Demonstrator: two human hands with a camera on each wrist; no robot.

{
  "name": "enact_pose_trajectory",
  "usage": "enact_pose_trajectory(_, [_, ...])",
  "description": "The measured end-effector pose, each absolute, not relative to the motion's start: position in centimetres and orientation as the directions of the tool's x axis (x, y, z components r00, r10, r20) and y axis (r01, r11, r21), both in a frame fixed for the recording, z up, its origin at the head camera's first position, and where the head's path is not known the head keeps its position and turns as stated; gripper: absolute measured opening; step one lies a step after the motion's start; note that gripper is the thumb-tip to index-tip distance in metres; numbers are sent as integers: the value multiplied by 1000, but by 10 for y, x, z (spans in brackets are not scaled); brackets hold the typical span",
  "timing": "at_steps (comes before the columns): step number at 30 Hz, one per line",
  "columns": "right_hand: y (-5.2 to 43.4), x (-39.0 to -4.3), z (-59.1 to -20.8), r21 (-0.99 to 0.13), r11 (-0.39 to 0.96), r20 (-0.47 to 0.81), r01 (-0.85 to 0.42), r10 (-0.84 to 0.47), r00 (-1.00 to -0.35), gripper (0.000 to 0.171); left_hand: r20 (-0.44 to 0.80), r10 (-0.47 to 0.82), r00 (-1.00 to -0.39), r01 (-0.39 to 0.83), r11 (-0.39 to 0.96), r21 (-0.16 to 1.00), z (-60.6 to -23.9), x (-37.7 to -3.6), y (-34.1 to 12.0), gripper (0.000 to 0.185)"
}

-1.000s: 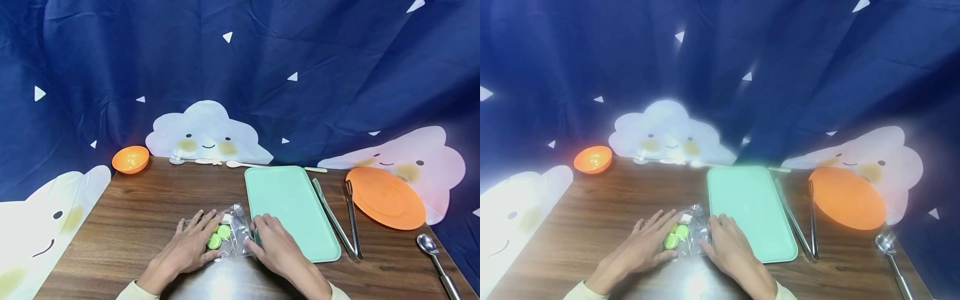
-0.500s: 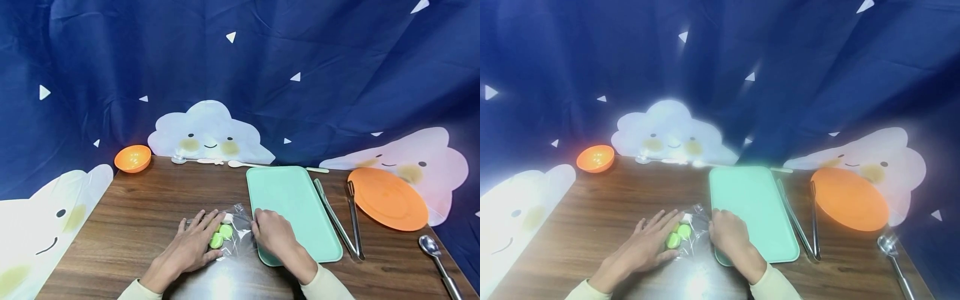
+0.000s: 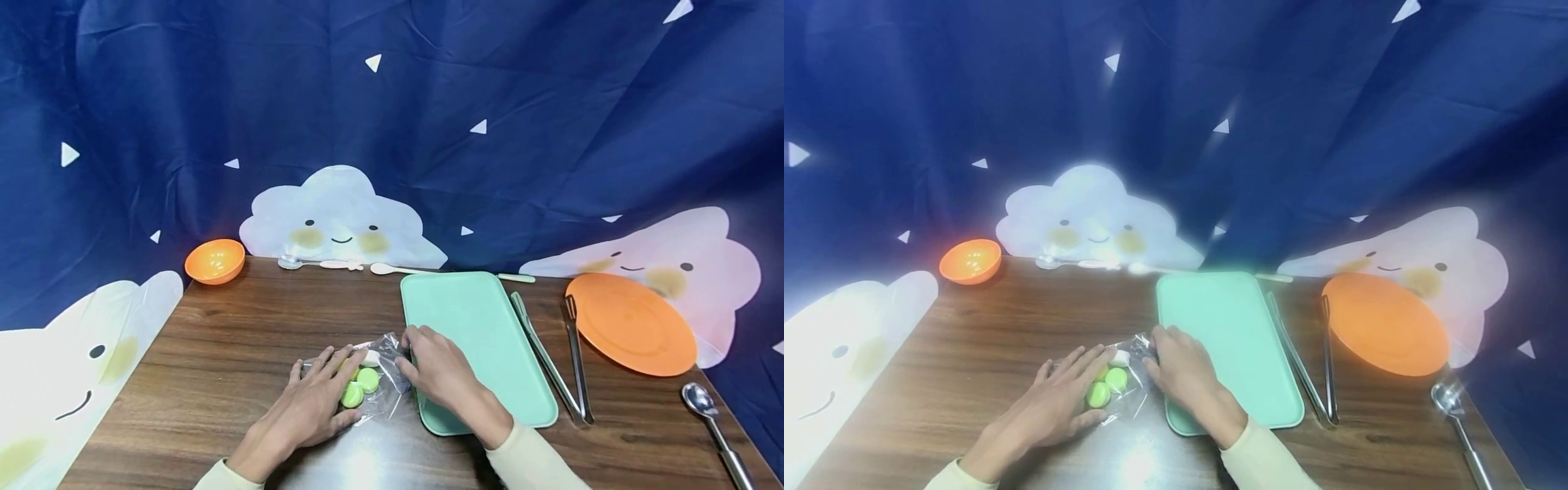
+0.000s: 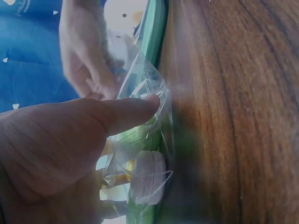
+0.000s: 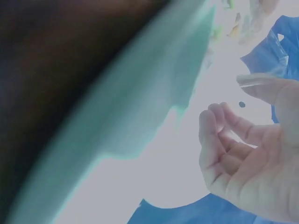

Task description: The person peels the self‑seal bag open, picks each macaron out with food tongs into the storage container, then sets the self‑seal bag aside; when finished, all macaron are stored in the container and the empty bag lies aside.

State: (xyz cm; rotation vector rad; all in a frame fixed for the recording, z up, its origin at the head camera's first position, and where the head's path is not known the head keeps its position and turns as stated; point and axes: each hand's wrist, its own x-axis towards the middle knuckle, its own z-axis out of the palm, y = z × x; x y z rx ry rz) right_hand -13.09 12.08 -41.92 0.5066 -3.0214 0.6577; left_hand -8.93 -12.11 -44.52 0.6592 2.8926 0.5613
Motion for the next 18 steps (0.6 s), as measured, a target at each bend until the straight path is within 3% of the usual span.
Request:
enact_pose_trajectory(9, [103,-159,-433,-356,887,50,-295,-297,-954,20,-46,435,-899,387,840,381,-445,-88,-121,89])
enact_pose_trajectory(12, [106,-162,-437,-428,863,46,-270,-278,-959,24,-50,430,-901,381,844,378,-445,-87,-122,90])
enact_pose_trajectory(18, [130,-189,-484,-580,784,67,-222,-226,-972,23,-57,417,-907,369,853,369,-445,-88,-121,89])
